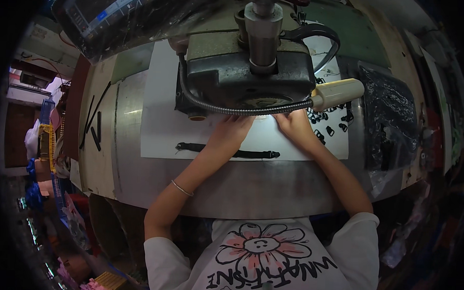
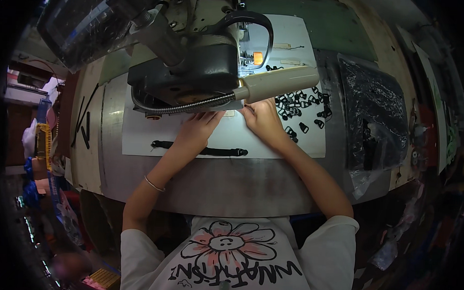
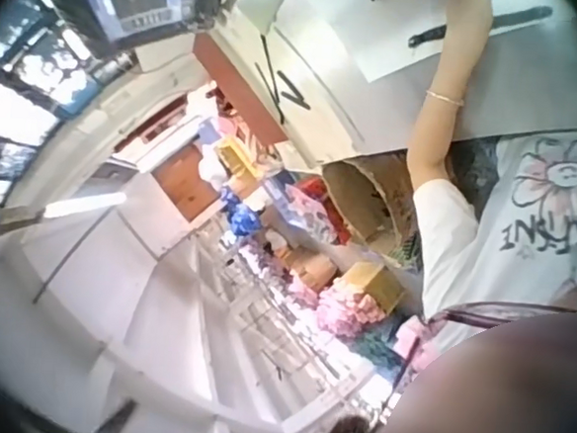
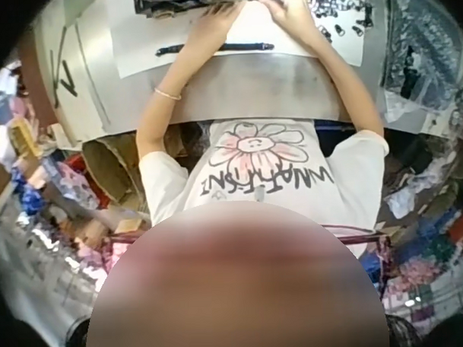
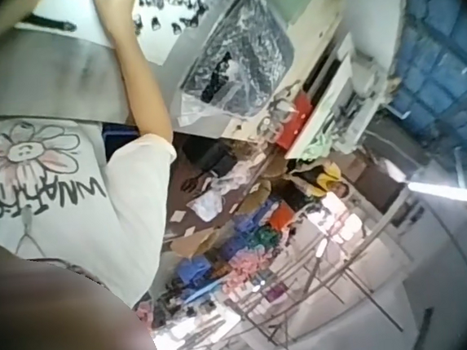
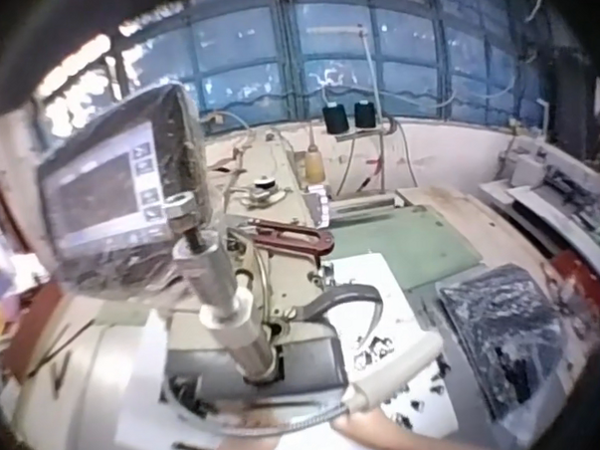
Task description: Attaching metal clips to leather straps using an industrial fastener machine.
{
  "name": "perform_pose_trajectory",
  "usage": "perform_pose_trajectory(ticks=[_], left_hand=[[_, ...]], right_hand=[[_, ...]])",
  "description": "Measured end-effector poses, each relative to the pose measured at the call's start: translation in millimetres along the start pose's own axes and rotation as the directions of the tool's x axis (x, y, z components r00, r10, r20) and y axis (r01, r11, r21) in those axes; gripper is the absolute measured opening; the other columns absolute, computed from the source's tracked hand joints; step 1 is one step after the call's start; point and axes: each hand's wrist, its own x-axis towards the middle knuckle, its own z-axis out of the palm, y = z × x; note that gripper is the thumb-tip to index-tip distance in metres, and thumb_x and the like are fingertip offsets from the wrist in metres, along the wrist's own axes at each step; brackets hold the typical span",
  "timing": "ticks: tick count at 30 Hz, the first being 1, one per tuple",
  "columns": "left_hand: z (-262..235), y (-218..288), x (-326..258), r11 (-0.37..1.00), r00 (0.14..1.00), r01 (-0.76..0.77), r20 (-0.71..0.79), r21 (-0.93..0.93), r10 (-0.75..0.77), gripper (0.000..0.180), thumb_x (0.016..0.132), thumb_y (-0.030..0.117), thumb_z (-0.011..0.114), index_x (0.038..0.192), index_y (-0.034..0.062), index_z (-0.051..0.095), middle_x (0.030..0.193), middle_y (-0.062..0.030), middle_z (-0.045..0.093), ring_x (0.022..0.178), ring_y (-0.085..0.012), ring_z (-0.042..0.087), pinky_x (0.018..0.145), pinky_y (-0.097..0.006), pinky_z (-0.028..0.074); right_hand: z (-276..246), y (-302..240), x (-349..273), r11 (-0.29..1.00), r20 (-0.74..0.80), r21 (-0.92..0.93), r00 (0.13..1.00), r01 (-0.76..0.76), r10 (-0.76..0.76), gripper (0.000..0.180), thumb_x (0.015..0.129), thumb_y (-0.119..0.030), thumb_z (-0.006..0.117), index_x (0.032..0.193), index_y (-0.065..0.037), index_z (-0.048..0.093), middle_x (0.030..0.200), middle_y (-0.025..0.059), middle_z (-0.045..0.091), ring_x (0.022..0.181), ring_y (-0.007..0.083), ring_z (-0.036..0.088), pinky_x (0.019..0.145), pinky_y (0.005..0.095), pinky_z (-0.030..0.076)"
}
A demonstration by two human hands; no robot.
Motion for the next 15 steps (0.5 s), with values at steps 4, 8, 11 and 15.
perform_pose_trajectory(ticks=[4,8,11,15], left_hand=[[-2,-4,-2,0.999,1.0,0.017,0.027,-0.038,-0.016,0.055,0.07,-0.007,0.046,0.123,0.0042,0.047,0.119,-0.0117,0.05,0.108,-0.0303,0.05,0.09,-0.038,0.042],[-6,0,-5,0.998,1.0,0.001,0.02,-0.067,0.001,0.052,0.072,-0.004,0.046,0.124,0.0022,0.047,0.117,-0.0121,0.051,0.106,-0.0314,0.05,0.09,-0.037,0.043],[-8,0,-2,0.996,0.999,0.017,0.028,-0.082,-0.015,0.052,0.072,-0.005,0.046,0.123,0.0042,0.047,0.114,-0.0105,0.052,0.105,-0.0304,0.05,0.088,-0.037,0.043],[-3,-9,-3,0.973,0.999,0.04,-0.011,-0.228,-0.044,0.05,0.073,-0.003,0.047,0.121,0.0089,0.051,0.108,-0.0093,0.055,0.105,-0.0284,0.05,0.087,-0.036,0.043]], right_hand=[[-1,-3,-1,0.998,-0.007,0.009,0.998,-0.056,0.056,0.021,0.08,-0.006,0.063,0.096,0.006,0.058,0.089,0.0166,0.062,0.082,0.0244,0.059,0.072,0.0337,0.047],[-5,-17,-3,0.99,-0.102,-0.097,0.989,0.099,-0.109,0.018,0.077,-0.011,0.067,0.085,0.005,0.063,0.084,0.0171,0.061,0.079,0.0303,0.055,0.073,0.0359,0.043],[-6,-17,-3,0.985,-0.112,-0.135,0.986,0.105,-0.12,0.018,0.076,-0.013,0.068,0.082,0.003,0.064,0.082,0.0166,0.06,0.077,0.0314,0.053,0.072,0.036,0.041],[-13,-12,1,0.986,-0.018,-0.06,0.987,0.156,-0.157,0.014,0.077,-0.012,0.066,0.083,0.0,0.064,0.082,0.0154,0.061,0.077,0.0314,0.053,0.073,0.0367,0.04]])
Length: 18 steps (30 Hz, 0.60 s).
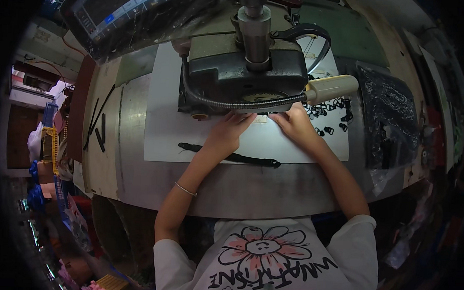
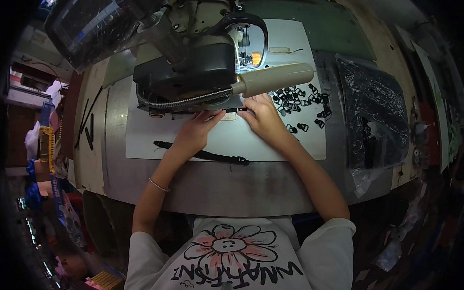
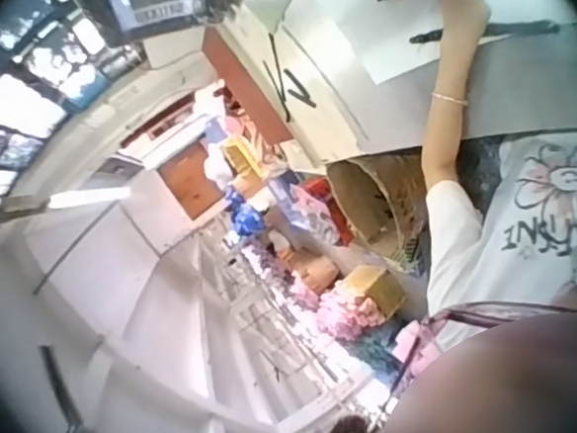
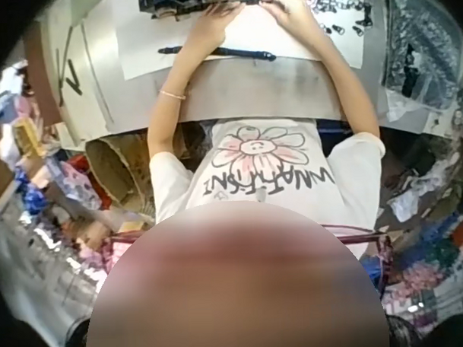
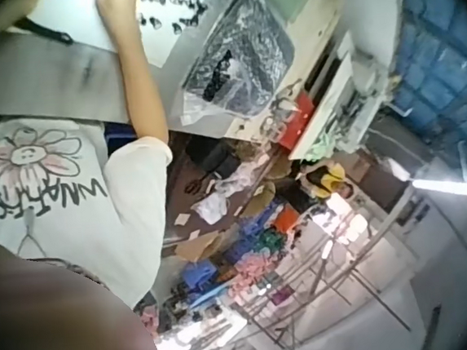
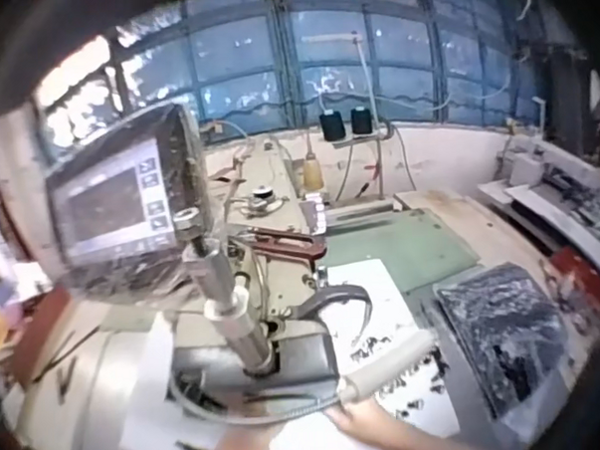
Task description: Attaching metal clips to leather straps using an industrial fastener machine.
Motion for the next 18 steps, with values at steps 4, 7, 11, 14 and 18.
perform_pose_trajectory(ticks=[4,7,11,14,18], left_hand=[[5,1,-2,0.996,0.995,0.05,-0.079,-0.074,-0.056,0.039,0.077,0.003,0.052,0.115,0.0093,0.057,0.105,-0.0092,0.057,0.104,-0.0272,0.05,0.088,-0.036,0.041],[8,8,4,0.985,0.979,0.11,-0.159,-0.129,-0.13,0.029,0.079,0.013,0.059,0.108,0.0096,0.062,0.103,-0.0091,0.057,0.102,-0.0262,0.05,0.087,-0.037,0.038],[4,13,7,0.965,0.953,0.188,-0.204,-0.182,-0.224,0.023,0.076,0.023,0.066,0.095,0.0098,0.067,0.096,-0.0066,0.063,0.099,-0.0232,0.053,0.092,-0.036,0.034],[0,14,5,0.937,0.946,0.241,-0.155,-0.254,-0.286,0.022,0.075,0.025,0.069,0.089,0.0081,0.069,0.087,-0.0058,0.066,0.093,-0.0208,0.056,0.093,-0.035,0.034],[-2,10,3,0.886,0.936,0.25,-0.136,-0.391,-0.324,0.023,0.073,0.026,0.071,0.083,0.0061,0.069,0.076,-0.0059,0.065,0.083,-0.0177,0.057,0.092,-0.033,0.033]], right_hand=[[-4,-1,3,0.986,0.063,-0.118,0.992,0.118,-0.111,0.013,0.081,-0.011,0.06,0.089,0.0,0.063,0.085,0.0148,0.061,0.082,0.0346,0.053,0.076,0.0384,0.041],[1,-1,4,0.991,0.012,-0.051,0.992,0.127,-0.127,0.013,0.082,-0.009,0.056,0.079,0.002,0.051,0.084,0.016,0.052,0.085,0.0329,0.049,0.076,0.04,0.039],[5,-10,-1,0.994,0.012,0.107,0.999,0.037,-0.039,0.019,0.087,-0.015,0.05,0.077,0.001,0.052,0.075,0.0141,0.05,0.076,0.0303,0.046,0.07,0.0382,0.037],[5,-17,-2,0.985,0.06,0.163,0.997,-0.049,0.04,0.018,0.087,-0.016,0.051,0.08,0.001,0.054,0.075,0.0131,0.051,0.076,0.0287,0.047,0.071,0.0373,0.037],[8,-24,-5,0.964,0.079,0.228,0.989,-0.14,0.125,0.018,0.087,-0.016,0.051,0.083,0.0,0.056,0.075,0.0123,0.052,0.077,0.027,0.048,0.071,0.0362,0.038]])
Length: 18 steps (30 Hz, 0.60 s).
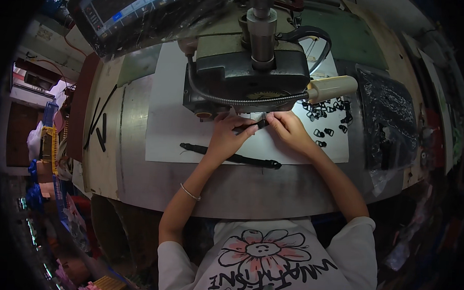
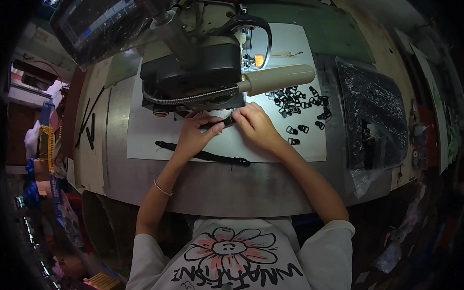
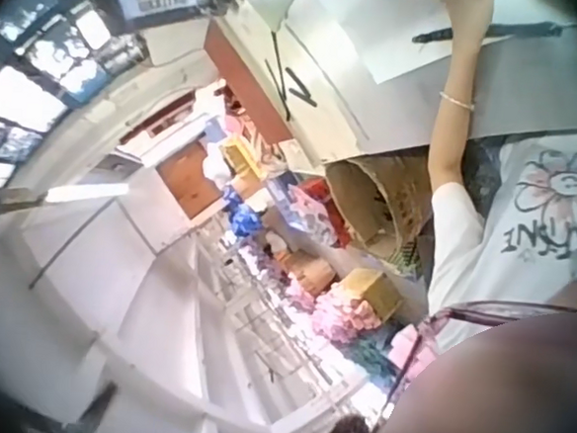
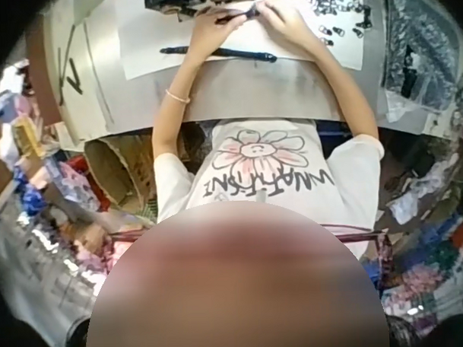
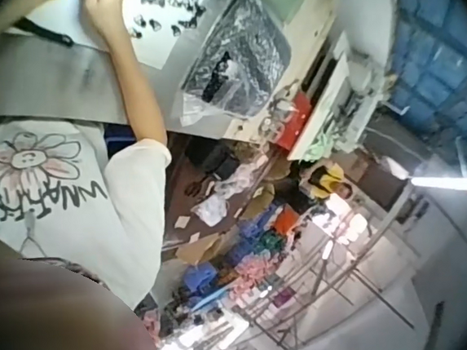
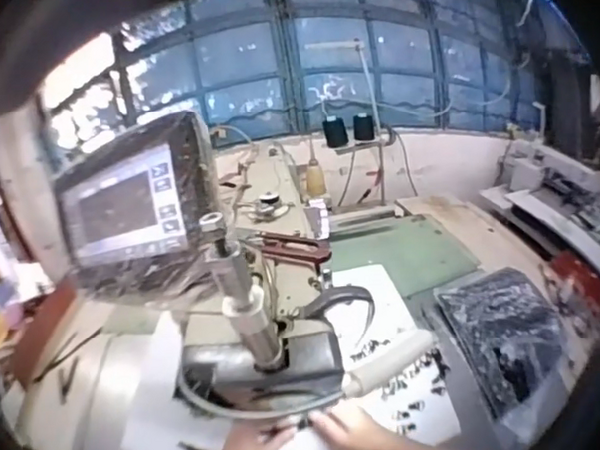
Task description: Attaching metal clips to leather straps using an industrial fastener machine.
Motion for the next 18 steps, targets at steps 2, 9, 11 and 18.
perform_pose_trajectory(ticks=[2,9,11,18], left_hand=[[-1,-5,0,1.0,1.0,-0.001,0.005,-0.028,0.002,0.023,0.072,0.027,0.071,0.083,0.0075,0.07,0.074,-0.0048,0.065,0.079,-0.0173,0.057,0.093,-0.034,0.031],[-3,2,-10,0.998,0.998,-0.063,-0.002,-0.027,0.063,0.013,0.069,0.022,0.072,0.076,0.0121,0.068,0.068,-0.0007,0.06,0.076,-0.0132,0.054,0.096,-0.035,0.025],[-5,6,-15,0.994,0.992,-0.105,0.063,-0.012,0.106,0.01,0.072,0.02,0.07,0.079,0.0123,0.067,0.073,0.0045,0.062,0.078,-0.0108,0.055,0.098,-0.036,0.022],[-13,19,-45,0.971,0.955,-0.033,-0.279,0.237,0.101,0.015,0.069,0.019,0.071,0.079,0.0083,0.066,0.077,-0.0029,0.06,0.083,-0.0181,0.054,0.084,-0.034,0.038]], right_hand=[[2,2,-1,0.999,0.027,0.036,0.999,-0.035,0.034,0.015,0.086,-0.014,0.052,0.086,0.0,0.057,0.077,0.0124,0.053,0.077,0.0262,0.05,0.07,0.0346,0.04],[11,-26,-10,0.981,-0.012,-0.088,0.985,0.173,-0.175,0.015,0.074,-0.01,0.063,0.085,-0.001,0.057,0.076,0.0117,0.056,0.071,0.0264,0.054,0.064,0.0338,0.045],[8,-21,-13,0.959,0.067,-0.173,0.974,0.225,-0.217,0.014,0.073,-0.011,0.063,0.081,-0.002,0.056,0.072,0.0109,0.055,0.07,0.0269,0.053,0.062,0.035,0.044],[25,-37,-25,0.881,0.043,-0.325,0.936,0.345,-0.35,0.016,0.067,-0.003,0.065,0.069,-0.004,0.049,0.064,0.0079,0.05,0.059,0.0236,0.05,0.052,0.0343,0.042]])
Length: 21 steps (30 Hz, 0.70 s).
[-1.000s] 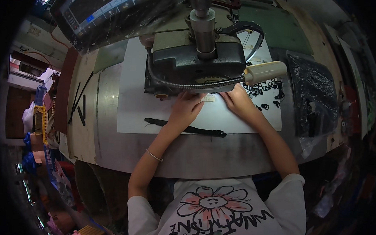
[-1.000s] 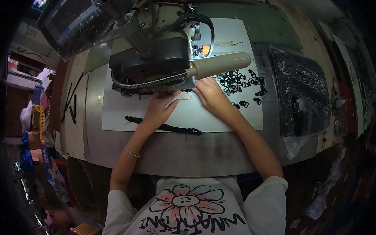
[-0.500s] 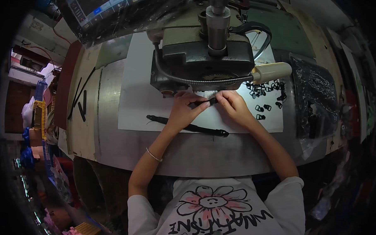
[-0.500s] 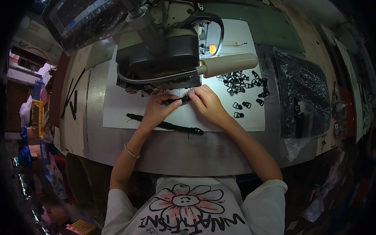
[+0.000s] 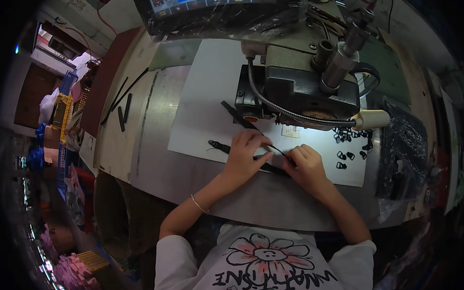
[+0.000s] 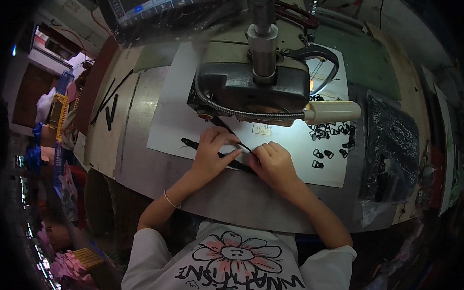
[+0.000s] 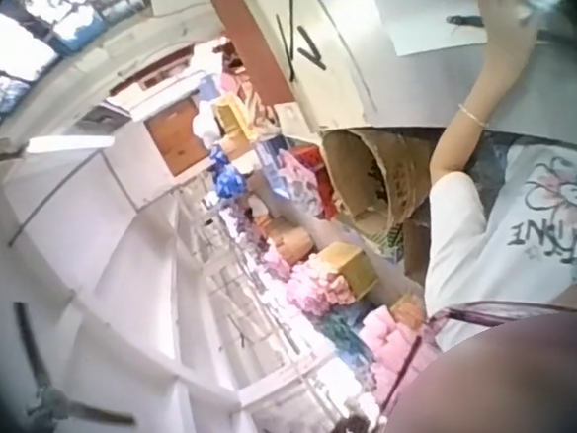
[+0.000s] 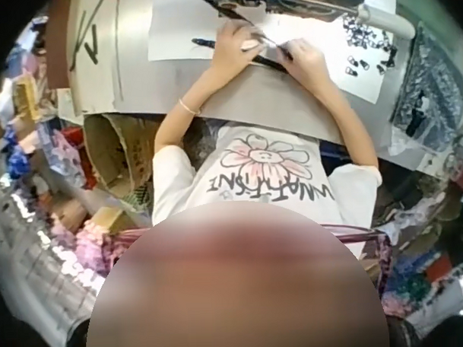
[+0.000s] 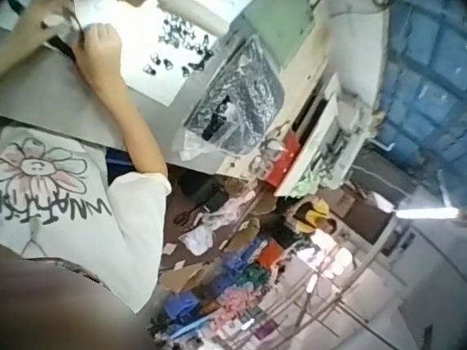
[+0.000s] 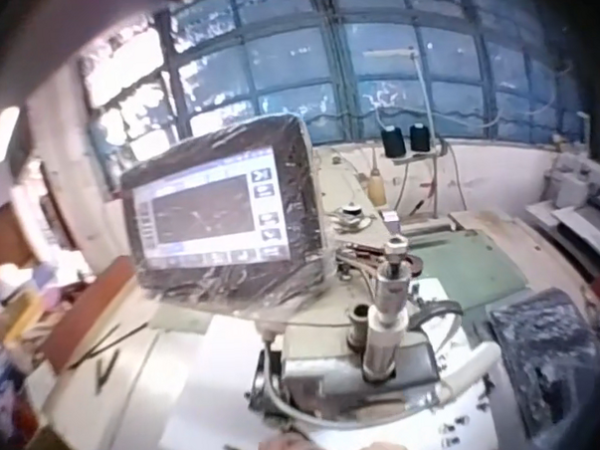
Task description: Attaching metal clips to leather straps using an industrial fastener machine.
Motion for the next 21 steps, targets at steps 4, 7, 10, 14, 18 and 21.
perform_pose_trajectory(ticks=[4,7,10,14,18,21], left_hand=[[-39,-11,-18,0.688,0.671,0.654,0.66,-0.313,-0.337,0.041,0.092,0.038,0.047,0.085,0.0002,0.061,0.069,-0.0029,0.061,0.058,-0.0101,0.056,0.055,-0.023,0.043],[-46,-16,-29,0.336,0.537,0.839,0.75,-0.428,-0.386,0.04,0.093,0.036,0.047,0.086,-0.0004,0.061,0.073,-0.0034,0.062,0.061,-0.008,0.057,0.055,-0.019,0.045],[-51,-16,-32,0.222,0.478,0.878,0.798,-0.424,-0.368,0.034,0.092,0.029,0.048,0.097,-0.0022,0.06,0.078,-0.0049,0.064,0.057,-0.0054,0.054,0.05,-0.018,0.046],[-61,-11,-36,0.396,0.485,0.855,0.786,-0.334,-0.384,0.03,0.091,0.024,0.051,0.098,-0.0022,0.062,0.079,-0.0036,0.065,0.052,-0.0018,0.046,0.047,-0.016,0.042],[-92,-20,-38,0.556,0.474,0.817,0.731,-0.156,-0.492,0.024,0.089,0.019,0.055,0.096,-0.0018,0.065,0.076,-0.0033,0.064,0.055,-0.0025,0.047,0.048,-0.017,0.039],[-110,-61,-47,0.744,0.76,0.601,0.496,-0.292,-0.42,0.019,0.087,0.016,0.057,0.082,-0.001,0.065,0.073,-0.0027,0.063,0.061,-0.0059,0.049,0.057,-0.021,0.04]], right_hand=[[9,-31,11,0.989,-0.021,-0.115,0.995,0.092,-0.095,0.015,0.065,-0.003,0.067,0.068,-0.004,0.052,0.06,0.0057,0.049,0.054,0.0222,0.049,0.049,0.0324,0.041],[16,-54,31,0.966,0.074,0.243,0.992,0.084,-0.104,0.011,0.07,-0.008,0.066,0.073,-0.003,0.056,0.064,0.0077,0.053,0.058,0.0233,0.052,0.051,0.0326,0.043],[55,-33,68,0.96,-0.057,0.244,0.986,-0.139,0.157,0.013,0.079,-0.015,0.061,0.077,-0.002,0.059,0.069,0.0105,0.058,0.064,0.0317,0.055,0.059,0.0393,0.046],[109,7,102,0.713,0.299,0.379,0.807,-0.59,0.509,0.047,0.081,-0.044,0.06,0.103,-0.003,0.059,0.104,0.0113,0.062,0.098,0.0214,0.057,0.084,0.0338,0.043],[131,9,108,0.748,0.236,0.394,0.845,-0.534,0.479,0.027,0.082,-0.027,0.058,0.097,-0.004,0.056,0.09,0.0066,0.06,0.086,0.0157,0.055,0.077,0.0308,0.044],[124,10,82,0.917,-0.013,0.197,0.934,-0.348,0.357,0.019,0.08,-0.02,0.058,0.09,-0.003,0.058,0.081,0.0104,0.06,0.077,0.0224,0.057,0.071,0.0335,0.045]])
